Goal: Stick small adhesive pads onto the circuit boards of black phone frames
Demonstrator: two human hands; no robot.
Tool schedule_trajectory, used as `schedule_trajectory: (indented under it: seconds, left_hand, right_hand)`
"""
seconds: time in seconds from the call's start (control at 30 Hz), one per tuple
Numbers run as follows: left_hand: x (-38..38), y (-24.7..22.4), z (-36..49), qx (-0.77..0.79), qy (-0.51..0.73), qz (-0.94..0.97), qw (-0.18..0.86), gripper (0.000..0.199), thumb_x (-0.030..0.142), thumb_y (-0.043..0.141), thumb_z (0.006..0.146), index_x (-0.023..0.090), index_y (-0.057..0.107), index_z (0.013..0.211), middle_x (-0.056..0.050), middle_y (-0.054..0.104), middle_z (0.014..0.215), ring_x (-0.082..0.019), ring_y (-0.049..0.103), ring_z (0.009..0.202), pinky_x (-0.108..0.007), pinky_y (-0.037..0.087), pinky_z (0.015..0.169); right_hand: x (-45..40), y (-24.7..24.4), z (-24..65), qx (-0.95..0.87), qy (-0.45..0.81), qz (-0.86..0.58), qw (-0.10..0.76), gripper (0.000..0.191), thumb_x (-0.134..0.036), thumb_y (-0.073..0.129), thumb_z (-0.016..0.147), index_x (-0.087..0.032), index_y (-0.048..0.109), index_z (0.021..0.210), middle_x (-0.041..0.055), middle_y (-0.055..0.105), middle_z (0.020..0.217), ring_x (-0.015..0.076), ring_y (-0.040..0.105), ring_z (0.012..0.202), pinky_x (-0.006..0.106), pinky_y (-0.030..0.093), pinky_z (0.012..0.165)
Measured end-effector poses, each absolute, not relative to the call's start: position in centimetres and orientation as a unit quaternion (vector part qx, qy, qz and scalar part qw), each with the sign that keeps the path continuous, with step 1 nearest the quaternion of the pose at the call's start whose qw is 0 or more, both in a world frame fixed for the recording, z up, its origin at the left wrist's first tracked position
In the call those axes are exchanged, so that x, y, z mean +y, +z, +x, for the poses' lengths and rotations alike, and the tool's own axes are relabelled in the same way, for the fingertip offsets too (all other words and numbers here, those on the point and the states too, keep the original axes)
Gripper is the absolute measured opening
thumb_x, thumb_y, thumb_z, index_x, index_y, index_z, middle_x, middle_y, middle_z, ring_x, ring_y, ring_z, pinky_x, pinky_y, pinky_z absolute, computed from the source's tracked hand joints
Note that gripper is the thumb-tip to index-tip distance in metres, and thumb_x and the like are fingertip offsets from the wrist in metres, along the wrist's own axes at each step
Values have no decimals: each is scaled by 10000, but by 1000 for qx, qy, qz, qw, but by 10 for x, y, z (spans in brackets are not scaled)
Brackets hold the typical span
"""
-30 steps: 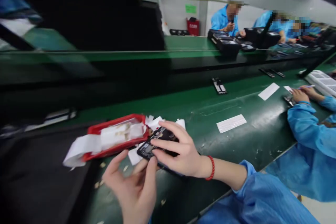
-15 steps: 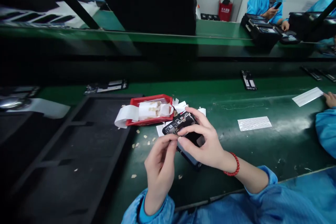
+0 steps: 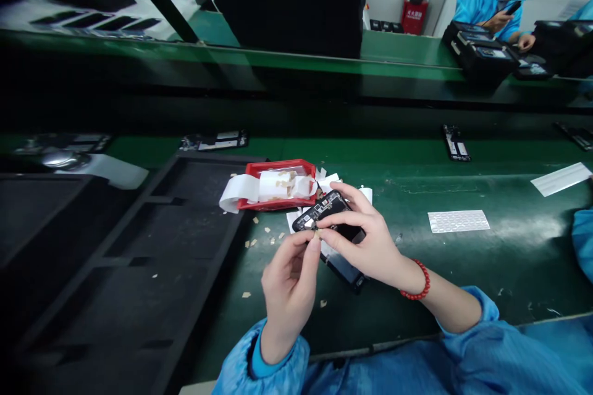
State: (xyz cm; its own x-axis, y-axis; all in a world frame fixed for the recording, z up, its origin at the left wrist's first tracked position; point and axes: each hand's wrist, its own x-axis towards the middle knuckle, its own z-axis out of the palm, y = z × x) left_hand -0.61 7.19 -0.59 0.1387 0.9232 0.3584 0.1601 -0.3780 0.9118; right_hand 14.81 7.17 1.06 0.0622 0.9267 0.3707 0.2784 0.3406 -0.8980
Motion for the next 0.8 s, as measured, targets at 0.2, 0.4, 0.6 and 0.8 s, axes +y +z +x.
schedule_trajectory:
  seconds: [0.2,0.4,0.6,0.8]
  left_hand:
    - [73,-1,-10,406,495,674,369,110,175,550,984,194,656,957,-1,724,803,-110,679,664,-179,518,619]
    - [71,-4,-18,420,485,662,387,110,189,551,989,203,654,956,16,711,795,-96,649,630,-165,484,582]
    - [73,-9,-36,468,490,620,396,151,266,539,1002,195,643,920,22,656,723,-101,599,582,-178,468,557]
    - [66,-16,-57,521,493,586,378,106,277,566,983,202,629,944,49,500,640,-103,471,529,-202,395,519]
  right_hand:
    - [80,24,158,-700,295,-478,440,47,-208,697,928,-212,689,882,119,527,1501,276,528,1410,474,463,1161]
    - [88,23,151,-797,220,-426,367,72,-168,522,1003,-203,517,940,180,460,1408,261,472,1393,463,456,1137]
    - [102,18,142,-806,297,-356,368,101,-215,472,1020,-222,481,920,140,500,1279,213,514,1279,388,501,1052]
    - [212,20,112,-767,329,-428,347,146,-251,587,961,-169,617,845,64,680,910,174,643,848,312,516,820]
